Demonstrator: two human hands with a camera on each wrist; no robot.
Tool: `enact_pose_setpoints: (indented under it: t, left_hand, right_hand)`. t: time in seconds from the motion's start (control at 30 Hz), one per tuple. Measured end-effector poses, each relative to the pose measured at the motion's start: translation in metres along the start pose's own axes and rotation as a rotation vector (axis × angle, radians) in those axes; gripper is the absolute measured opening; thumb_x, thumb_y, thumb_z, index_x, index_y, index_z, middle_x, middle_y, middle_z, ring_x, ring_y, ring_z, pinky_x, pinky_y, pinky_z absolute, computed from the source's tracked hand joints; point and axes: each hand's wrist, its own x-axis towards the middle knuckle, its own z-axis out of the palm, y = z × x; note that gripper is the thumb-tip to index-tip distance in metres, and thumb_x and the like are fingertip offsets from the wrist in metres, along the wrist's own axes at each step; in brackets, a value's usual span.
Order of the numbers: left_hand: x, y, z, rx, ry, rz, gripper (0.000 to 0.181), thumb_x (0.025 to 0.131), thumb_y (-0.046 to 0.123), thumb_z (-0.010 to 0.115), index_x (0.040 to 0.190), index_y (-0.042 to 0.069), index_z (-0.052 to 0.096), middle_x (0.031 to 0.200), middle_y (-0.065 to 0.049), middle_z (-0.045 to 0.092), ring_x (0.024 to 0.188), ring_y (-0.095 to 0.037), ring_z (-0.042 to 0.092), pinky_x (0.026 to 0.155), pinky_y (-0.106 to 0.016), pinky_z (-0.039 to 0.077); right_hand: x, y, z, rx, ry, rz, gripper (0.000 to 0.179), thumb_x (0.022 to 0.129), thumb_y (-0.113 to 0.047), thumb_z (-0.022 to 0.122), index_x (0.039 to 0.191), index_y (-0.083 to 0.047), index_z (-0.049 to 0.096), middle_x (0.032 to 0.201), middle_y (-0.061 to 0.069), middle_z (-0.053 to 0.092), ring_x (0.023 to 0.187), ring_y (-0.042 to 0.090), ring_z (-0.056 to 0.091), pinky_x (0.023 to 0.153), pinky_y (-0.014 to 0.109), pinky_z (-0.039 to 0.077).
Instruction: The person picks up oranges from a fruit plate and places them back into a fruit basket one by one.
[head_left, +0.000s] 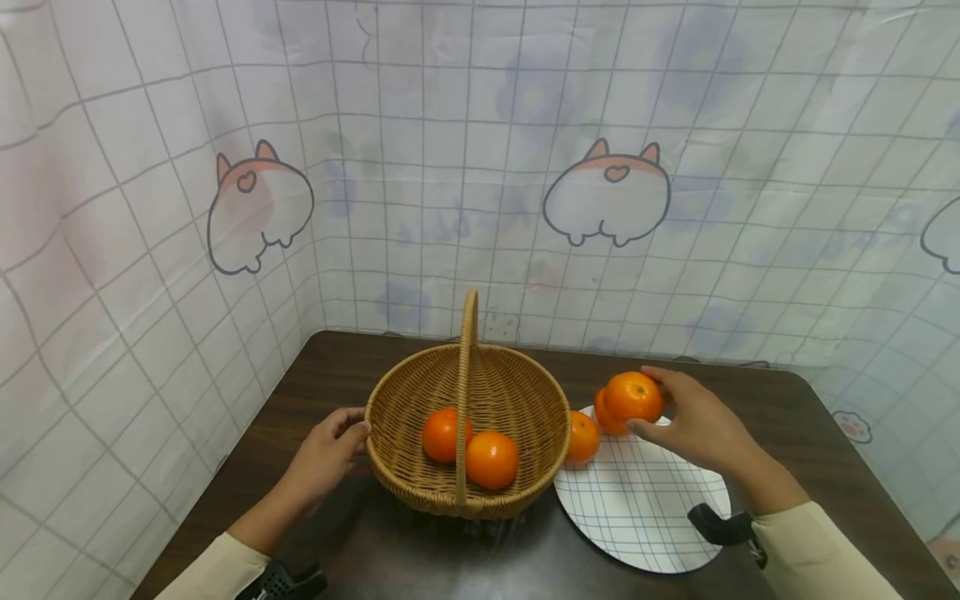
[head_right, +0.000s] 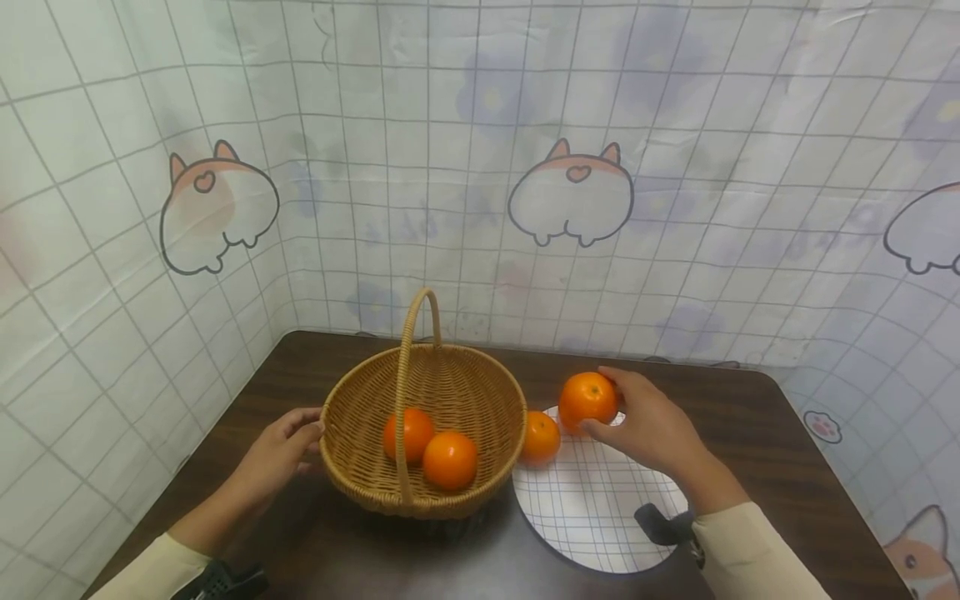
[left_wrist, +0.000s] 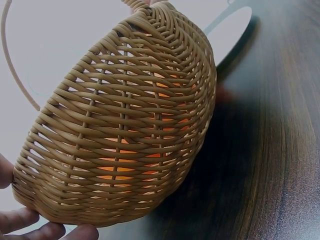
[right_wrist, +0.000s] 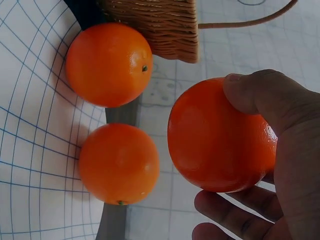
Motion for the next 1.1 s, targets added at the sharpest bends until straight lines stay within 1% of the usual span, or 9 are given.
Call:
enact_pose_setpoints:
  t: [0.3, 0.47, 0.7, 0.87, 1.1]
  left_hand:
    - [0.0, 0.001, 0.0, -0.012, -0.006, 0.0, 0.048, 0.11, 0.029, 0.05, 0.147, -0.001, 0.044, 0.141, -0.025, 0.051, 0.123, -0.039, 0.059, 0.085, -0.052, 0.059]
    - [0.0, 0.0, 0.0, -0.005, 0.001, -0.003, 0.049, 0.109, 0.03, 0.05, 0.147, -0.001, 0.045, 0.141, -0.025, 0.052, 0.122, -0.039, 0.059, 0.084, -0.051, 0.06]
    - [-0.001, 0.002, 0.0, -0.001, 0.005, -0.008, 0.049, 0.109, 0.03, 0.05, 0.147, 0.0, 0.045, 0.141, -0.025, 0.051, 0.122, -0.038, 0.059, 0.084, -0.05, 0.06]
    - [-0.001, 0.003, 0.0, -0.001, 0.007, -0.006, 0.049, 0.109, 0.03, 0.05, 0.147, 0.0, 0.045, 0.141, -0.025, 0.052, 0.121, -0.038, 0.06, 0.084, -0.05, 0.06]
    - [0.001, 0.0, 0.0, -0.001, 0.009, -0.004, 0.049, 0.109, 0.03, 0.05, 0.148, 0.0, 0.045, 0.141, -0.024, 0.051, 0.121, -0.037, 0.06, 0.083, -0.05, 0.06]
  right_hand:
    - [0.005, -0.008, -0.001, 0.004, -0.012, 0.003, 0.093, 0.085, -0.055, 0.08, 0.152, -0.003, 0.043, 0.135, 0.019, 0.058, 0.112, 0.037, 0.062, 0.09, 0.061, 0.053]
    - [0.008, -0.014, 0.0, 0.01, -0.01, 0.0, 0.091, 0.085, -0.052, 0.081, 0.152, -0.003, 0.044, 0.135, 0.018, 0.059, 0.113, 0.036, 0.062, 0.089, 0.06, 0.053]
    - [0.012, -0.022, 0.0, 0.032, -0.011, -0.024, 0.089, 0.086, -0.051, 0.081, 0.151, -0.003, 0.045, 0.136, 0.02, 0.059, 0.113, 0.037, 0.062, 0.088, 0.06, 0.054]
    - [0.015, -0.025, 0.002, 0.022, -0.01, -0.033, 0.089, 0.085, -0.05, 0.082, 0.151, -0.003, 0.044, 0.134, 0.018, 0.06, 0.112, 0.037, 0.063, 0.087, 0.059, 0.055]
    - [0.019, -0.029, 0.003, 0.03, -0.023, -0.042, 0.089, 0.085, -0.049, 0.082, 0.151, -0.003, 0.044, 0.139, 0.02, 0.057, 0.113, 0.037, 0.062, 0.088, 0.058, 0.055]
